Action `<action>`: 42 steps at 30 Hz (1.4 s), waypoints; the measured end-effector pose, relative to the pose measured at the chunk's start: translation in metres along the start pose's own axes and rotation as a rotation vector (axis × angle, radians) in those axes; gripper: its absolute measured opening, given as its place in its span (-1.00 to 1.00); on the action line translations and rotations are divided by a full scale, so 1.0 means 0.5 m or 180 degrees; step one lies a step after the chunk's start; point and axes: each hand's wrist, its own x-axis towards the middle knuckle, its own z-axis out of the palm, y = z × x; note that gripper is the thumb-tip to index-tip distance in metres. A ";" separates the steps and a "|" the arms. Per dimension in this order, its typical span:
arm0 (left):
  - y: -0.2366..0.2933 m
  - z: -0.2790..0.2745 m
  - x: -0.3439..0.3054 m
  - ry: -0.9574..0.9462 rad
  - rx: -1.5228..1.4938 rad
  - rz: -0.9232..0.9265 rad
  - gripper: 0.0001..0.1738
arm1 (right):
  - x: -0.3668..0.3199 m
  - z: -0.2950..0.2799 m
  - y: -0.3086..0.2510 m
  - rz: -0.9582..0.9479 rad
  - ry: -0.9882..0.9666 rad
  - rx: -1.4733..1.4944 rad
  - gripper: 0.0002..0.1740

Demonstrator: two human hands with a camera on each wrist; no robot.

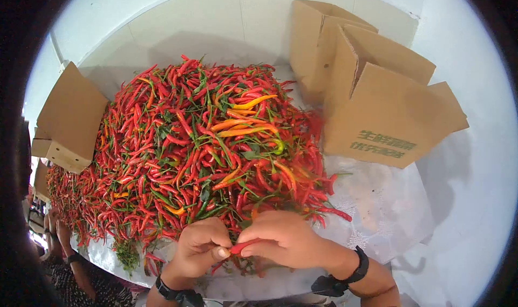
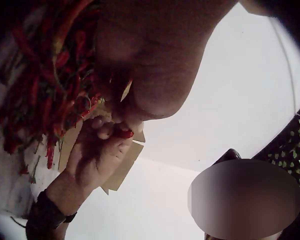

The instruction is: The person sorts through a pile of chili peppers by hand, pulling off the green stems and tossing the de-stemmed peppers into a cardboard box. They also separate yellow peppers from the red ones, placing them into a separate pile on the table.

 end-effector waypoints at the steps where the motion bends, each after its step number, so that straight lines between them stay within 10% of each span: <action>1: 0.000 -0.002 0.002 -0.0089 0.0006 0.0075 -0.88 | 0.000 -0.004 -0.003 -0.0013 -0.0043 -0.0029 -0.81; 6: 0.015 -0.011 -0.002 0.0185 -0.0169 -0.0024 -0.86 | -0.008 -0.062 -0.016 0.0292 0.0252 -0.0922 -0.87; 10: 0.030 -0.019 0.002 0.0270 0.0497 -0.0023 -0.88 | -0.021 -0.091 0.010 0.1196 0.2099 0.0134 -0.89; 13: 0.011 -0.004 0.006 -0.0236 0.0804 0.0293 -0.84 | -0.014 -0.092 0.023 0.1400 0.2392 -0.0237 -0.82; 16: 0.022 0.010 0.013 -0.0479 0.1492 0.0322 -0.78 | -0.008 -0.079 0.055 0.1018 0.2314 -0.1872 -0.80; 25: 0.020 0.023 0.008 -0.0134 0.1770 0.0352 -0.75 | 0.018 -0.061 0.066 0.1056 0.1696 -0.2031 -0.78; 31: 0.025 0.018 0.005 0.0172 0.1554 0.0360 -0.85 | 0.014 -0.067 0.055 0.0796 0.2471 -0.2457 -0.76; 42: 0.012 0.021 0.002 0.0498 0.1515 0.0469 -0.86 | 0.031 -0.045 0.053 0.0291 0.2199 -0.1038 -0.80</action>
